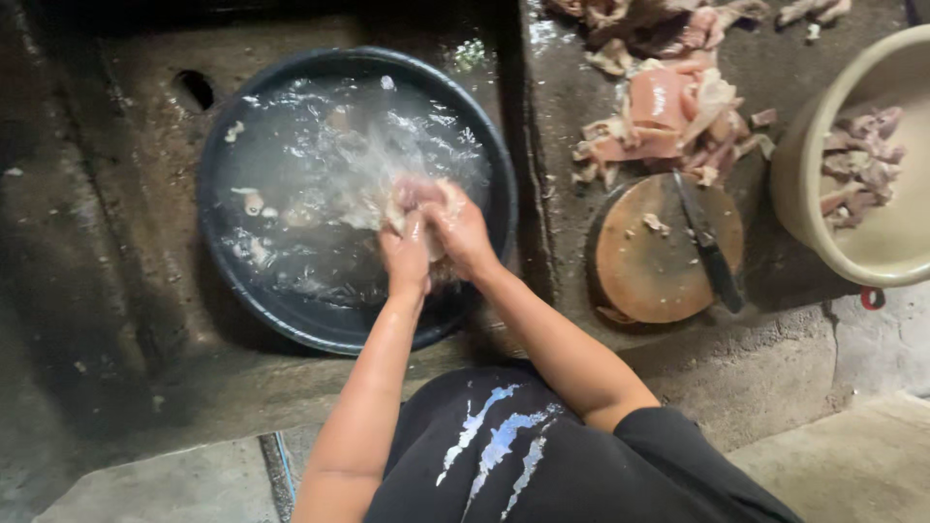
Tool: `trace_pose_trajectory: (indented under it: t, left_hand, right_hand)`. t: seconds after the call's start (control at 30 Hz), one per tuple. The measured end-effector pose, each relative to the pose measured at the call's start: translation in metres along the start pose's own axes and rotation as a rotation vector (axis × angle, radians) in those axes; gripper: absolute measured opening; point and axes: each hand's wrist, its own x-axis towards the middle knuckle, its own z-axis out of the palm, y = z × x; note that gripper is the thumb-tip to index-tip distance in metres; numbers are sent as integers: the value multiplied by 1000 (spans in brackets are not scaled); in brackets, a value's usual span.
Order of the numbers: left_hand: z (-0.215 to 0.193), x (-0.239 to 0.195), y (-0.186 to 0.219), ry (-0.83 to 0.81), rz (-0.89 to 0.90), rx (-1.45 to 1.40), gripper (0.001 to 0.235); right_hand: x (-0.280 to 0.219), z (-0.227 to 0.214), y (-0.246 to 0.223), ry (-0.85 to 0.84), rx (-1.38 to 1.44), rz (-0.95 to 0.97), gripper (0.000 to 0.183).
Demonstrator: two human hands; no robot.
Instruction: The person washes pieces of meat in a black basin filled with water, then transfers them to a wooden cutting board. Using a knife, they cut the meat into smaller pieces and place them into a white bowl. The person repeats this process of washing, cutting, and transferring the meat throughout the video.
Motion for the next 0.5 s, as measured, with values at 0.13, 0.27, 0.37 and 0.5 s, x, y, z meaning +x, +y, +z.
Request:
trace_pose_trajectory:
  t: [0.13,0.27,0.37,0.5]
  left_hand:
    - [80,-31,60,-205,164,-26,35]
    - [185,-44,94,-448,497,124,51]
    - [258,-33,94,-694,579,22,67]
    - [294,3,89,-716,266,501,84]
  right_hand:
    - [-28,-59,-104,168,-202,-126,29]
    - [-40,-129,-176,343,218,-254,30]
    - [-18,-214,-216,312,-1,-467,35]
    - [5,-296,-194,210,-28,-424,51]
